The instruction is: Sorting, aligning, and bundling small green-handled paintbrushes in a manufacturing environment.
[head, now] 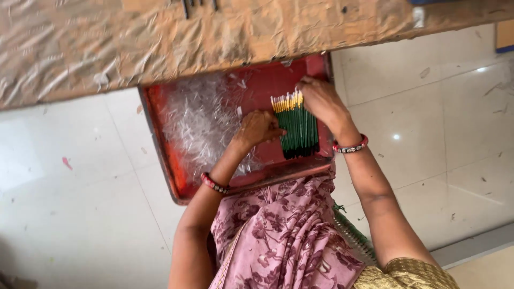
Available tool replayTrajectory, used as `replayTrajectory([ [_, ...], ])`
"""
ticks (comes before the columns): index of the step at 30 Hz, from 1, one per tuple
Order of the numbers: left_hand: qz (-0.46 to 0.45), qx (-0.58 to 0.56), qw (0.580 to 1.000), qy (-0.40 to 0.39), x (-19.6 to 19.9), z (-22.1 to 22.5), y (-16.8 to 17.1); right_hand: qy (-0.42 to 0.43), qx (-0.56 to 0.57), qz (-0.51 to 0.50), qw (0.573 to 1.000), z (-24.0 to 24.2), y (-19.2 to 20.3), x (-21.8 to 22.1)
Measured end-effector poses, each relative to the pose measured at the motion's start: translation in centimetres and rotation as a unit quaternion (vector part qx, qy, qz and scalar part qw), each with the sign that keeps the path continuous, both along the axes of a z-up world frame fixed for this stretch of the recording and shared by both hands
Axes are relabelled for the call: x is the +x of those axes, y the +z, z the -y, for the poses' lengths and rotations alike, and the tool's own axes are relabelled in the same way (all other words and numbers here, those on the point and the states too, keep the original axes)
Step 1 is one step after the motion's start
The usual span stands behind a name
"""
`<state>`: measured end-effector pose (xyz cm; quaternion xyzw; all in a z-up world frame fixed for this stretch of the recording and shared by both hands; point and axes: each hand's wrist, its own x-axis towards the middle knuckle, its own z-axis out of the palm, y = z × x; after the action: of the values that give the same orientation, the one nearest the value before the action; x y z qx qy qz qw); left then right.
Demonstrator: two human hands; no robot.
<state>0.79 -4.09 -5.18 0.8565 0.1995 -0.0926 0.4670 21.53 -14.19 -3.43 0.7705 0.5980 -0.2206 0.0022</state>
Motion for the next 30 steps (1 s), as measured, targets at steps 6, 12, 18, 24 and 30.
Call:
replayTrajectory([
  [6, 0.056, 0.019, 0.998, 0.005, -0.3, 0.2, -4.5, 0.175, 0.248, -0.391, 0.869, 3.0, 14.8, -2.7],
  [12, -0.043, -0.03, 0.998, -0.018, 0.5, -0.1, 2.8, 0.239, 0.279, -0.711, 0.6, 7.7, 25.5, -5.6],
  [18, -0.041, -0.08, 0.996, -0.009, 1.1, 0.4, 3.3, 0.165, 0.422, -0.623, 0.638, 13.5, 26.1, -5.4],
  [24, -0.082, -0.08, 0.993, 0.017, 1.3, 0.5, 3.0, 0.183, 0.446, -0.597, 0.642, 14.7, 26.3, -4.3],
  [30, -0.093, -0.097, 0.99, 0.035, 1.4, 0.7, 2.9, 0.211, 0.443, -0.594, 0.637, 15.7, 22.6, -2.4],
])
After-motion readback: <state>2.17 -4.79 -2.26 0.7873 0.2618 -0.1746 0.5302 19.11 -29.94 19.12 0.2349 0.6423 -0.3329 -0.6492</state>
